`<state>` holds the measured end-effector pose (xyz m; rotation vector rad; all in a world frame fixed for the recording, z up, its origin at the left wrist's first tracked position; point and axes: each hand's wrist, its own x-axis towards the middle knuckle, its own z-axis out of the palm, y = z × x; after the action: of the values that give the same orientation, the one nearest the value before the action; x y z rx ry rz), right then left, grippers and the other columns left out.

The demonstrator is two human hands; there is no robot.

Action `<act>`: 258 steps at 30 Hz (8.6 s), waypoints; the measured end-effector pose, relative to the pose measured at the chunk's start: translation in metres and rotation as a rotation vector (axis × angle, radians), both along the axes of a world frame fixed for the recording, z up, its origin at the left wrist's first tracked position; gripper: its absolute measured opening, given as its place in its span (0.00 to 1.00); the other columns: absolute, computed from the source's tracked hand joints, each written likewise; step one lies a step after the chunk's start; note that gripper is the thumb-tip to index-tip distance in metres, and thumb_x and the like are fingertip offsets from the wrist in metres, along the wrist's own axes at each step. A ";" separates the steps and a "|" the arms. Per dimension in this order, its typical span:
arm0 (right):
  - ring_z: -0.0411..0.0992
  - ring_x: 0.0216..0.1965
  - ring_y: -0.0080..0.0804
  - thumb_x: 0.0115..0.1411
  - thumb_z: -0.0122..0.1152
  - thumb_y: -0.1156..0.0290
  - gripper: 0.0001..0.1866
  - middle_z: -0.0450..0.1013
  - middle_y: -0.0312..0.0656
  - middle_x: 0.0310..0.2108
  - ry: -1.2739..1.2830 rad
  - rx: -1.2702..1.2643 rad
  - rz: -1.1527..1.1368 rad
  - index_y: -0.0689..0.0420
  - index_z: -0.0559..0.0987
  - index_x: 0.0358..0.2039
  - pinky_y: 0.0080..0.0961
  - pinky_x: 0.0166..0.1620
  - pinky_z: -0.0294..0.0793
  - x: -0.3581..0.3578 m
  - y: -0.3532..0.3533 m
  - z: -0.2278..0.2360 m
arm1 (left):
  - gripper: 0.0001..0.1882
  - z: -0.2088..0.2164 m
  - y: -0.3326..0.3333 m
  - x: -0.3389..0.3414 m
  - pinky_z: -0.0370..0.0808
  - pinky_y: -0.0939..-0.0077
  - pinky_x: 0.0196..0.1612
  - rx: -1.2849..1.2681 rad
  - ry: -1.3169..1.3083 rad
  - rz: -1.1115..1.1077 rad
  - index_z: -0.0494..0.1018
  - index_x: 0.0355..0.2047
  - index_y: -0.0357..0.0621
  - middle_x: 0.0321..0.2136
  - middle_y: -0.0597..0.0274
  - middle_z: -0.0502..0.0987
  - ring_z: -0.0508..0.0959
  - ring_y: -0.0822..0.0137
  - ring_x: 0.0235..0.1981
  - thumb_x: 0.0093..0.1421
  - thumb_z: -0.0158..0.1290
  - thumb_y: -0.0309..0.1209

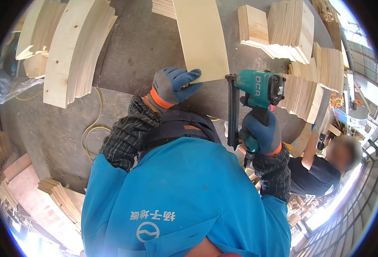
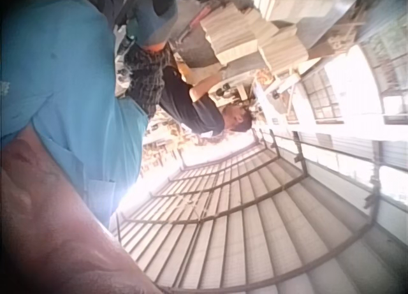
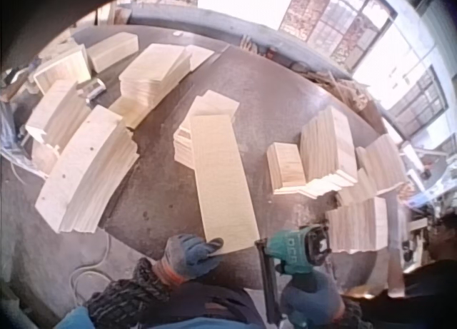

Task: Assembling wooden boxes using a pneumatic nail gun in a workshop.

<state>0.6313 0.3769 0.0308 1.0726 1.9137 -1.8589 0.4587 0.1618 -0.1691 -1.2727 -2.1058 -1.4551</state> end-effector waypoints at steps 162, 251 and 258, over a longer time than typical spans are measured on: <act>0.68 0.70 0.54 0.63 0.71 0.44 0.48 0.69 0.55 0.70 0.190 0.981 -0.099 0.60 0.65 0.74 0.45 0.70 0.70 -0.043 0.140 -0.195 | 0.21 0.050 0.053 -0.010 0.84 0.71 0.47 -0.052 -1.269 -0.251 0.76 0.59 0.31 0.47 0.56 0.84 0.84 0.67 0.44 0.74 0.59 0.34; 0.83 0.50 0.37 0.64 0.76 0.67 0.26 0.84 0.47 0.52 0.427 0.476 -0.018 0.58 0.81 0.61 0.35 0.52 0.83 0.020 0.010 -0.181 | 0.34 0.058 0.037 0.004 0.76 0.77 0.26 -0.233 -1.347 -0.347 0.64 0.74 0.34 0.35 0.56 0.84 0.80 0.71 0.23 0.73 0.60 0.37; 0.81 0.50 0.53 0.64 0.73 0.66 0.30 0.81 0.52 0.53 0.507 1.048 0.135 0.56 0.78 0.65 0.42 0.52 0.82 0.041 0.003 -0.144 | 0.32 0.070 0.004 0.024 0.84 0.71 0.42 -0.511 -0.696 -0.228 0.75 0.67 0.42 0.43 0.49 0.88 0.88 0.68 0.39 0.64 0.70 0.29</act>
<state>0.6727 0.3800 -0.1129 0.6399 3.3065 -1.0318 0.4825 0.1662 -0.0988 -1.3289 -3.0257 -1.6966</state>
